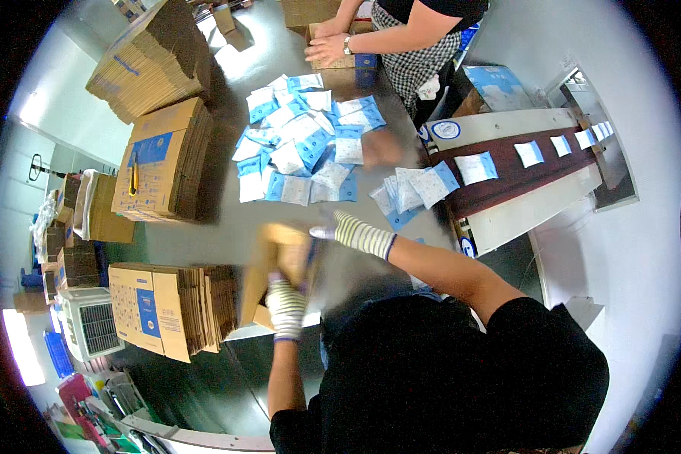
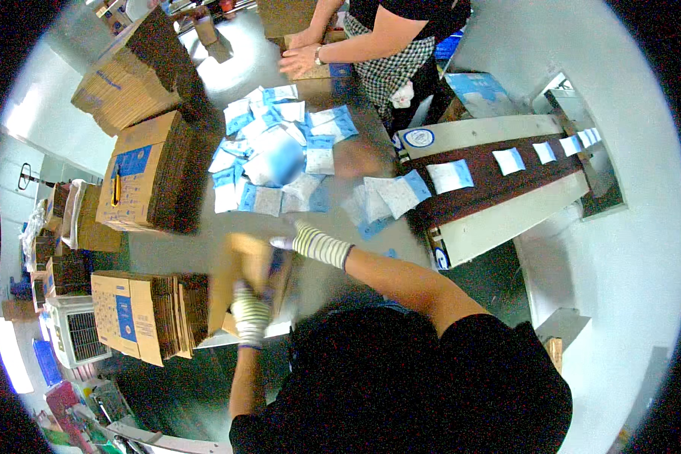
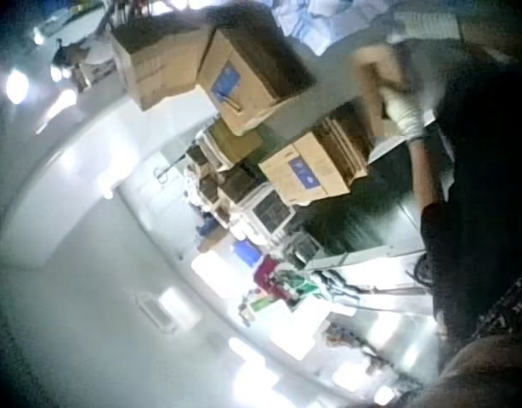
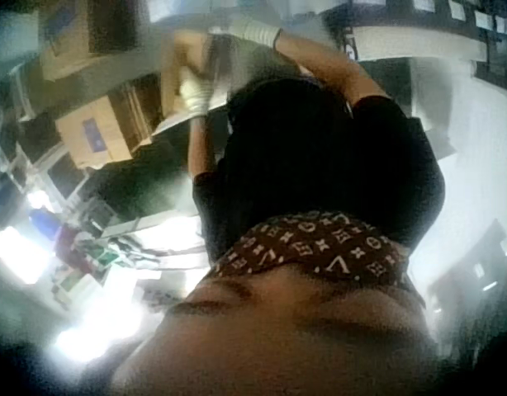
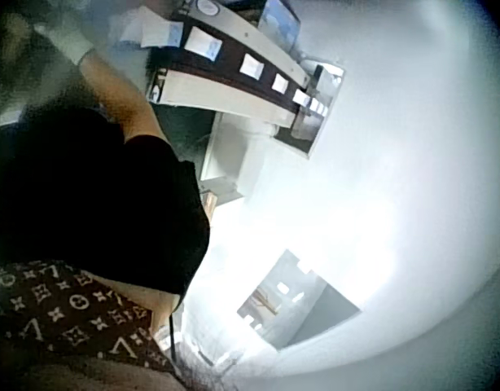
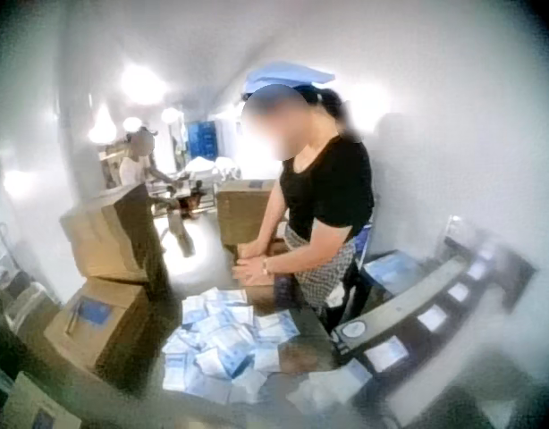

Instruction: The person picks up small blue and white pouches from a pile on a table and places them into a small cardboard box. After filling the box, the person sets it aside on the table and picks up another empty flat box to repeat the process.

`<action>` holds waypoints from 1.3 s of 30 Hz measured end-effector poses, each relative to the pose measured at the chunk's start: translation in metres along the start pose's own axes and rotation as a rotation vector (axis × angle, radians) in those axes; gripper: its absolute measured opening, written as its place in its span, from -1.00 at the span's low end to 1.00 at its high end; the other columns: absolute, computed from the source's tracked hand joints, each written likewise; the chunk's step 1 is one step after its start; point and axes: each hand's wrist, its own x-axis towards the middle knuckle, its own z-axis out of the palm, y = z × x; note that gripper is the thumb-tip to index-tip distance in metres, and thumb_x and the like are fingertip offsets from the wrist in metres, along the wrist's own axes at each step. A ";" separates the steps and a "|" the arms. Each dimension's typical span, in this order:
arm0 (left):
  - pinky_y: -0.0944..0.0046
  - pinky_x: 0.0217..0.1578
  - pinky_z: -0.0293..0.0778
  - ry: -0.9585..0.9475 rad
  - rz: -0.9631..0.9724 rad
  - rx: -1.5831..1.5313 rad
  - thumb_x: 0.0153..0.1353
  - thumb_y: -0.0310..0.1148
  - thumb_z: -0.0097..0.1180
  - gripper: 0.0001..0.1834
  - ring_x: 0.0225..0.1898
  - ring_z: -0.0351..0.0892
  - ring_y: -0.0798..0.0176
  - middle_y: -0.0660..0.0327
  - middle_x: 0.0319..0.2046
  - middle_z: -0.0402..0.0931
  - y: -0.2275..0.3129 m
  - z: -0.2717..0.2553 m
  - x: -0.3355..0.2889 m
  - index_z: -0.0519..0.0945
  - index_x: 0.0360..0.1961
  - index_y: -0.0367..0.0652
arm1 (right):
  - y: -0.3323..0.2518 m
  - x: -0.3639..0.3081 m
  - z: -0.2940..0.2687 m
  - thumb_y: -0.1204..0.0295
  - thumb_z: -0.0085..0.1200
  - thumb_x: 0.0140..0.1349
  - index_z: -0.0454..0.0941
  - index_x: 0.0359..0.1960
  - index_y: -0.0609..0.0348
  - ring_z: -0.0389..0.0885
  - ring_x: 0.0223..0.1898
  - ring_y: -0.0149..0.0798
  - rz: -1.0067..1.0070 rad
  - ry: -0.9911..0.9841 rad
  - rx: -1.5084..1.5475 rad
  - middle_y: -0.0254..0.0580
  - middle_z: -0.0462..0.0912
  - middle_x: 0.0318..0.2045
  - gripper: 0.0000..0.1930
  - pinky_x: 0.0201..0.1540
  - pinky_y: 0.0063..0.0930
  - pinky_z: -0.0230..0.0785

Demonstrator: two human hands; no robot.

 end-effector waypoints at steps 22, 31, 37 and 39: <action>0.22 -0.29 0.39 0.015 0.753 0.278 0.03 -0.41 -0.08 -0.79 -0.37 0.55 0.16 0.17 -0.46 0.50 -0.007 -0.046 -0.017 0.48 -0.26 -0.06 | 0.015 0.040 -0.177 0.29 0.24 -0.12 0.36 -0.05 0.25 0.45 -0.07 0.00 -0.424 -0.258 -0.724 0.08 0.47 -0.11 -0.43 -0.04 -0.24 0.31; 0.15 -0.33 0.38 0.086 0.609 0.097 -0.04 -0.41 -0.05 -0.91 -0.42 0.52 0.12 0.16 -0.48 0.49 0.002 -0.042 -0.007 0.47 -0.45 -0.11 | 0.118 0.003 -0.134 0.23 0.20 -0.18 0.39 -0.02 0.26 0.39 0.01 0.04 0.146 -0.407 -1.166 0.14 0.47 -0.11 -0.38 0.07 -0.21 0.22; 0.12 -0.34 0.39 0.088 0.515 0.083 -0.03 -0.43 -0.06 -0.90 -0.43 0.52 0.07 0.13 -0.49 0.47 0.012 -0.042 -0.009 0.46 -0.45 -0.13 | 0.097 0.013 -0.017 0.34 -0.11 0.04 0.39 -0.04 0.29 0.30 0.08 0.09 -0.472 -0.056 -1.288 0.12 0.37 0.02 -0.57 0.15 0.01 0.08; 0.12 -0.34 0.39 0.062 0.487 0.080 -0.04 -0.43 -0.06 -0.90 -0.44 0.51 0.07 0.14 -0.49 0.47 0.012 -0.041 -0.010 0.46 -0.43 -0.13 | 0.089 0.012 -0.001 0.40 -0.22 0.10 0.37 -0.03 0.31 0.30 0.09 0.09 -0.585 -0.118 -1.425 0.10 0.36 0.02 -0.60 0.15 0.05 0.07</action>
